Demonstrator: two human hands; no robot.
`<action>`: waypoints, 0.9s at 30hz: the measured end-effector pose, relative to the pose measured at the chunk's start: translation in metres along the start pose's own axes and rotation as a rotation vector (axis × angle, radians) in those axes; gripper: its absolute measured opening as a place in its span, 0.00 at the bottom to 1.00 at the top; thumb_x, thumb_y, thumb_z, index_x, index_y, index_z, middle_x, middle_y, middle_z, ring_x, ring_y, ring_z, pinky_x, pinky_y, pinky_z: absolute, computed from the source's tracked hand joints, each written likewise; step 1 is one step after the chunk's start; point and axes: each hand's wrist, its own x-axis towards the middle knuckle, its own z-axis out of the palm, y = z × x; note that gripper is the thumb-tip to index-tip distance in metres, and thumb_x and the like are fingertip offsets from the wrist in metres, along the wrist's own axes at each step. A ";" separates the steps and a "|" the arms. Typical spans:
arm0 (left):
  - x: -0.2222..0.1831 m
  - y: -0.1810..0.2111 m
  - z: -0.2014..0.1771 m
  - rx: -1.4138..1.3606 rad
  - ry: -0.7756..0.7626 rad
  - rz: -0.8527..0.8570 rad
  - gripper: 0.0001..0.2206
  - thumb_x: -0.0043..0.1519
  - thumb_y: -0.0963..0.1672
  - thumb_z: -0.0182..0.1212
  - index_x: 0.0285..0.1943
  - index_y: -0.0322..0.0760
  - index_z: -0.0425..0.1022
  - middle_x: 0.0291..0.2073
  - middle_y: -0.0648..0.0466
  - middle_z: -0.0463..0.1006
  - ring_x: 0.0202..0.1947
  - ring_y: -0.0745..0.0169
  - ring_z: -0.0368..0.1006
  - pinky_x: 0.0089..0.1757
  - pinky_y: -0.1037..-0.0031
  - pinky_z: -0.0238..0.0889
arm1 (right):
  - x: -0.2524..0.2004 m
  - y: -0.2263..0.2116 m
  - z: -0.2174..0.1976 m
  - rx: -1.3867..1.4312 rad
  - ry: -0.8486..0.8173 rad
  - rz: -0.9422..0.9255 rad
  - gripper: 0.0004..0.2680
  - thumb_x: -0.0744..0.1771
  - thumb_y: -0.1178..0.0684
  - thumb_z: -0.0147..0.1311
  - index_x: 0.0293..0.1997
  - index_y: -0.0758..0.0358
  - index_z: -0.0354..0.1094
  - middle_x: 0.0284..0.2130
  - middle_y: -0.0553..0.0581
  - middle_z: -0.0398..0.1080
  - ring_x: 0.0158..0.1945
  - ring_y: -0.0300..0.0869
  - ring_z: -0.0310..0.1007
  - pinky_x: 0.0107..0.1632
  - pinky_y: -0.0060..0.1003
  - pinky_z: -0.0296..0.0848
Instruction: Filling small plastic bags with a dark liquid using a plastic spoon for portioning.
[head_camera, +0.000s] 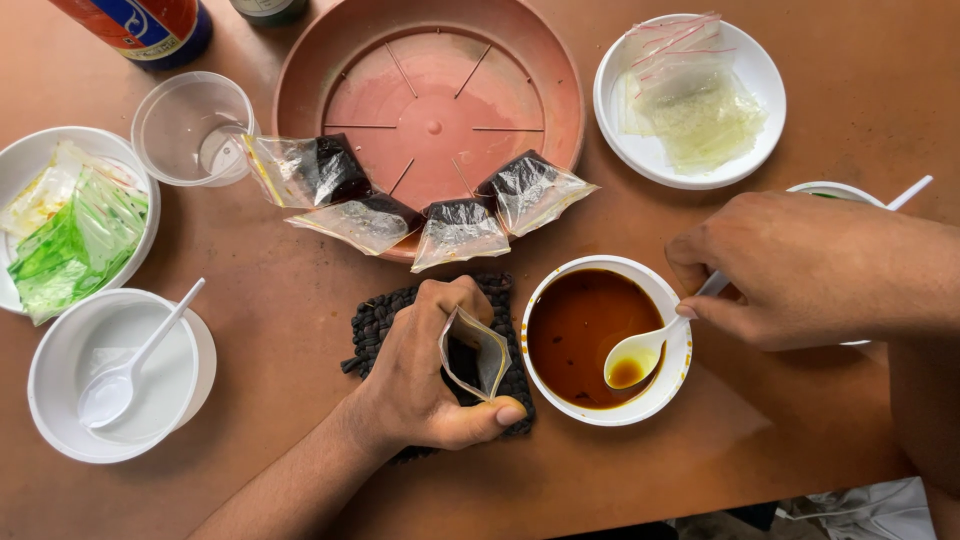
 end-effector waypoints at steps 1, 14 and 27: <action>0.000 -0.001 0.000 0.001 0.000 0.001 0.29 0.59 0.60 0.56 0.45 0.32 0.57 0.31 0.51 0.64 0.26 0.61 0.62 0.30 0.71 0.56 | -0.002 0.001 -0.001 0.000 0.002 0.000 0.08 0.65 0.33 0.52 0.33 0.35 0.71 0.28 0.36 0.78 0.37 0.34 0.77 0.42 0.33 0.72; 0.002 0.005 -0.002 0.021 0.011 -0.001 0.29 0.58 0.59 0.57 0.46 0.31 0.59 0.32 0.51 0.67 0.31 0.59 0.62 0.34 0.69 0.58 | 0.002 0.029 0.032 0.287 0.593 -0.192 0.09 0.63 0.32 0.54 0.26 0.35 0.73 0.11 0.39 0.73 0.17 0.38 0.68 0.28 0.34 0.66; -0.001 0.003 -0.003 0.022 0.020 -0.003 0.29 0.58 0.59 0.57 0.47 0.31 0.58 0.37 0.52 0.64 0.29 0.59 0.61 0.34 0.69 0.59 | -0.028 -0.025 0.035 0.557 1.042 -0.372 0.08 0.64 0.45 0.56 0.39 0.53 0.78 0.25 0.44 0.76 0.15 0.41 0.57 0.24 0.35 0.60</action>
